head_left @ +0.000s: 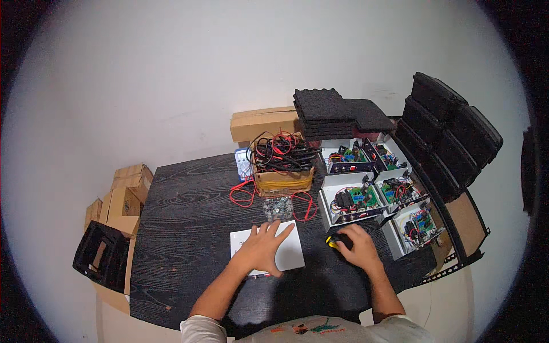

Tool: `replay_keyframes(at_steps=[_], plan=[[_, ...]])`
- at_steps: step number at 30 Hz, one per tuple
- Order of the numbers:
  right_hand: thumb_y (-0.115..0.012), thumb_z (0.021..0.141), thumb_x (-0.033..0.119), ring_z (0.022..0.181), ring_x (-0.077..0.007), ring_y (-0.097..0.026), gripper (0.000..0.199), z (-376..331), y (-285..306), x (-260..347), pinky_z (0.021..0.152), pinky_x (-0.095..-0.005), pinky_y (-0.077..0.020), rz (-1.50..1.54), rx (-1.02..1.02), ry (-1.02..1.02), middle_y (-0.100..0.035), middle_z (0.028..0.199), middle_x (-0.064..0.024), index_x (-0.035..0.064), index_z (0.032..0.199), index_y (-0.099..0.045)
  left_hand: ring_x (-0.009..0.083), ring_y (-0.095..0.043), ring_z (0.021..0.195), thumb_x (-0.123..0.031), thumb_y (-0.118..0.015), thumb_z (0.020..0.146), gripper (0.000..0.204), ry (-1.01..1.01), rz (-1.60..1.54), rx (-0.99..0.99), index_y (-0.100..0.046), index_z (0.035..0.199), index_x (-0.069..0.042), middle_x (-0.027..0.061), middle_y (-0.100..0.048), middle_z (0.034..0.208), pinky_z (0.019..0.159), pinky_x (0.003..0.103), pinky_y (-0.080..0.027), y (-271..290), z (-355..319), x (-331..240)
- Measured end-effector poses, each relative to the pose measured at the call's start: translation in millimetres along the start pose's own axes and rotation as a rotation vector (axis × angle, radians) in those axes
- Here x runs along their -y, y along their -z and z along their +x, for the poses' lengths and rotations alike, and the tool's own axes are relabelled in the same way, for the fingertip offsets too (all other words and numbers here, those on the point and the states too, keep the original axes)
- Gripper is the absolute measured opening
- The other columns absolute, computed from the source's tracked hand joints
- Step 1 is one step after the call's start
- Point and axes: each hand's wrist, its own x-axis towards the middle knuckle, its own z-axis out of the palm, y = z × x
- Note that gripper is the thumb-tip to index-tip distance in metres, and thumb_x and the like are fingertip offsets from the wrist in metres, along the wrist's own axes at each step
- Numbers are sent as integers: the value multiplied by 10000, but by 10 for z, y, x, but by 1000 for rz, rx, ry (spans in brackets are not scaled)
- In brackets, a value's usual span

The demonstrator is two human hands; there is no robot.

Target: The person assembles a printed circuit board into a plastic electronic housing with a screwdriver.

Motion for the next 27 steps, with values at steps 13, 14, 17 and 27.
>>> replay_keyframes(at_steps=[13, 14, 17, 27], plan=[[-842, 766, 499, 1484, -467, -335, 997, 642, -699, 718, 1210, -622, -248, -30, 443, 502, -315, 1602, -306, 49, 1544, -410, 478, -371, 1450, -504, -968, 490, 1472, 9, -143, -5, -174, 1622, 2, 310, -351, 1589, 1189, 579, -307, 175, -135, 298], [-844, 727, 581, 1510, -492, -277, 1089, 674, -794, 767, 1204, -697, -161, -39, 509, 480, -252, 1623, -344, 67, 1567, -378, 489, -351, 1462, -549, -935, 548, 1410, 23, -157, -133, -203, 1622, -3, 315, -342, 1595, 1192, 605, -285, 258, -213, 413], [-862, 694, 588, 1521, -506, -242, 1127, 755, -1095, 928, 1196, -718, -146, -131, 554, 528, -224, 1625, -365, 82, 1574, -372, 473, -318, 1492, -559, -872, 676, 1231, 54, -211, -335, -284, 1605, -6, 303, -332, 1613, 1213, 572, -263, 476, -378, 680], [-965, 500, 426, 1425, -476, -375, 1216, 847, -1169, 1226, 1165, -676, -235, 0, 561, 545, -387, 1513, -317, 89, 1534, -423, 393, -465, 1428, -382, -787, 822, 762, 48, -350, -494, -547, 1464, -50, 211, -524, 1517, 1217, 505, -310, 750, -554, 612]])
